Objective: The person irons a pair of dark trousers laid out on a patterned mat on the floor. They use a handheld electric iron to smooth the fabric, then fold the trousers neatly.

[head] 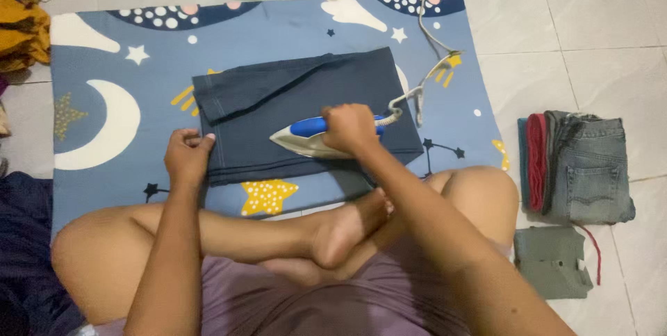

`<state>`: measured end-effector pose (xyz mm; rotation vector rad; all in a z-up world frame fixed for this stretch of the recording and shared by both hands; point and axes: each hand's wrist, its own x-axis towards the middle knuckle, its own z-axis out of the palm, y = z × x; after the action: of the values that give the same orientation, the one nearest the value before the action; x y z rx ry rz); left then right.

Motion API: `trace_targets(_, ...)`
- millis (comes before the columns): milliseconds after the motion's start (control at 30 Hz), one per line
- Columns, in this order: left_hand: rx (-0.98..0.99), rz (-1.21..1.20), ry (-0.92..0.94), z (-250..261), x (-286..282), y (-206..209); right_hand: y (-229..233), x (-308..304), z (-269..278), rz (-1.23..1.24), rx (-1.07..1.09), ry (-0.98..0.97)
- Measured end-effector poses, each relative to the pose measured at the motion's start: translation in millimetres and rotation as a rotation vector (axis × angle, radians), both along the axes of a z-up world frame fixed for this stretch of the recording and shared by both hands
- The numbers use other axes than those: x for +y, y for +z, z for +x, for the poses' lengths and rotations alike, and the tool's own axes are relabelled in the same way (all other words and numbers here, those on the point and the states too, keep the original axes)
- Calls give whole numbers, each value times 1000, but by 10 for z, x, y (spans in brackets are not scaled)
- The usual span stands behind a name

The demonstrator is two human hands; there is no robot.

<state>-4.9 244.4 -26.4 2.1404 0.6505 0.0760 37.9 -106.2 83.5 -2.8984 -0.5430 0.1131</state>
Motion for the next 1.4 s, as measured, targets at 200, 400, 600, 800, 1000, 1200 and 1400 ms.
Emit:
trace_targets(200, -404, 328, -306, -105, -59, 88, 46, 487, 11, -21, -8, 50)
trace_targets(400, -189, 220, -235, -51, -84, 71, 27, 859, -158, 29, 37, 99)
trace_targets(600, -201, 249, -266, -76, -120, 178, -11, 833, -220, 14, 5, 255)
trace_targets(800, -244, 297, -267, -156, -273, 362, -180, 188, -34, 7, -149, 112)
trace_targets(1000, -348, 654, -487, -127, -462, 537, -227, -980, 363, -84, -239, -398)
trace_targets(1200, -425, 609, -690, 30, -744, 528, -198, -1470, 606, -97, -251, -743)
trace_targets(1400, -239, 751, -596, 335, -836, 462, -123, -1385, 641, -85, -247, -544)
